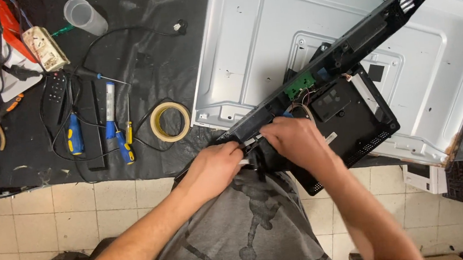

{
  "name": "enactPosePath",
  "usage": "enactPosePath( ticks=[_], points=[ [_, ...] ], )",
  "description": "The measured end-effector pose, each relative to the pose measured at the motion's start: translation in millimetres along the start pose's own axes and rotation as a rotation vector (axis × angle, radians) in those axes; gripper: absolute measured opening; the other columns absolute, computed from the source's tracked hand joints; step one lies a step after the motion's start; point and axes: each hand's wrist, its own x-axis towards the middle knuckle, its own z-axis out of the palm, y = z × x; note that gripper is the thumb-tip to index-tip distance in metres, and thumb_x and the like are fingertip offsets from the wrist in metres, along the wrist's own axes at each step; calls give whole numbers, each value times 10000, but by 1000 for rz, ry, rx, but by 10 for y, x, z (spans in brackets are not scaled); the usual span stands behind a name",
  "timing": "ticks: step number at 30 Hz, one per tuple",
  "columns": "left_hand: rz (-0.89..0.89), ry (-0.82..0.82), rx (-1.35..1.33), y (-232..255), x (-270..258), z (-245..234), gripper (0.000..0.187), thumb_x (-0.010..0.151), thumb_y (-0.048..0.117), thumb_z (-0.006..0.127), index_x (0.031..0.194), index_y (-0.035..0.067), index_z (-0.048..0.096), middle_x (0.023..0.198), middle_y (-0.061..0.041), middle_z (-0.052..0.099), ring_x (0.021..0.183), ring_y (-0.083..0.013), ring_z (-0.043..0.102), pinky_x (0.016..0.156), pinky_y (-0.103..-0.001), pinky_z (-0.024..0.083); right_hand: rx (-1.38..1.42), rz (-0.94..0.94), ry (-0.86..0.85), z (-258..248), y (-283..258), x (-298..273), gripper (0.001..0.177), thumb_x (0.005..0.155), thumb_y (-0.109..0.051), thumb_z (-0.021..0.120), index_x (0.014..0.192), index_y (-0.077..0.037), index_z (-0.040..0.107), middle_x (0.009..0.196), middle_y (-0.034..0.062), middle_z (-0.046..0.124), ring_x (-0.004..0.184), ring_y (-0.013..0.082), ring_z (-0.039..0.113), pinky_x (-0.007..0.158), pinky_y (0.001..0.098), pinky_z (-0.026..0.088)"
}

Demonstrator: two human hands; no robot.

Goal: Preparing LED backlight strips with adhesive tape and reattaching the rear housing to a television panel during a repair process.

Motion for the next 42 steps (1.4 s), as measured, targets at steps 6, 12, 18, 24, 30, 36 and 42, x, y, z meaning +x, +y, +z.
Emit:
enactPosePath(
  ticks=[6,12,18,24,30,36,42],
  points=[
    [60,129,195,-46,68,122,201,1063,196,673,875,129,652,839,-41,601,816,-222,626,820,-374,491,-55,173,-642,-185,-87,302,401,1089,-427,642,1416,-226,757,753,65,802,737,302,763,748,443,593],
    [23,159,52,-215,-42,383,233,1112,231,587,941,138,716,833,-28,692,867,-225,646,848,-380,464,517,593,-477,263,264,101,350,970,-371,831,1279,-214,870,721,47,801,664,230,733,653,383,568],
    [33,141,10,-248,-59,393,225,1103,236,609,957,123,737,850,-37,725,900,-226,669,875,-385,483,539,555,-455,209,165,165,328,1004,-214,774,1303,-87,822,671,66,748,554,225,705,545,359,542],
    [47,153,7,-274,-55,426,285,1129,257,560,916,135,704,836,-25,704,887,-222,660,880,-386,491,437,538,-462,224,153,147,289,989,-285,788,1254,-184,840,743,50,785,746,241,759,750,382,575],
    [70,204,78,-160,34,225,280,1166,228,529,1077,95,758,968,-70,745,920,-233,678,890,-408,507,523,547,-414,89,125,54,417,1013,-230,751,1421,-144,778,659,75,757,511,234,738,560,372,598],
    [147,263,181,-92,69,231,230,1147,153,563,1203,46,758,1065,-132,736,926,-254,651,790,-389,501,338,470,-295,66,184,-85,370,1093,-297,685,1432,-175,772,632,64,745,534,247,746,569,396,590],
    [233,325,266,-98,262,362,224,1112,78,571,1238,22,747,1114,-184,712,927,-301,618,721,-402,471,339,426,-122,201,196,-161,295,1066,-237,762,1312,-77,735,695,69,718,651,264,765,615,423,627]
  ],
)
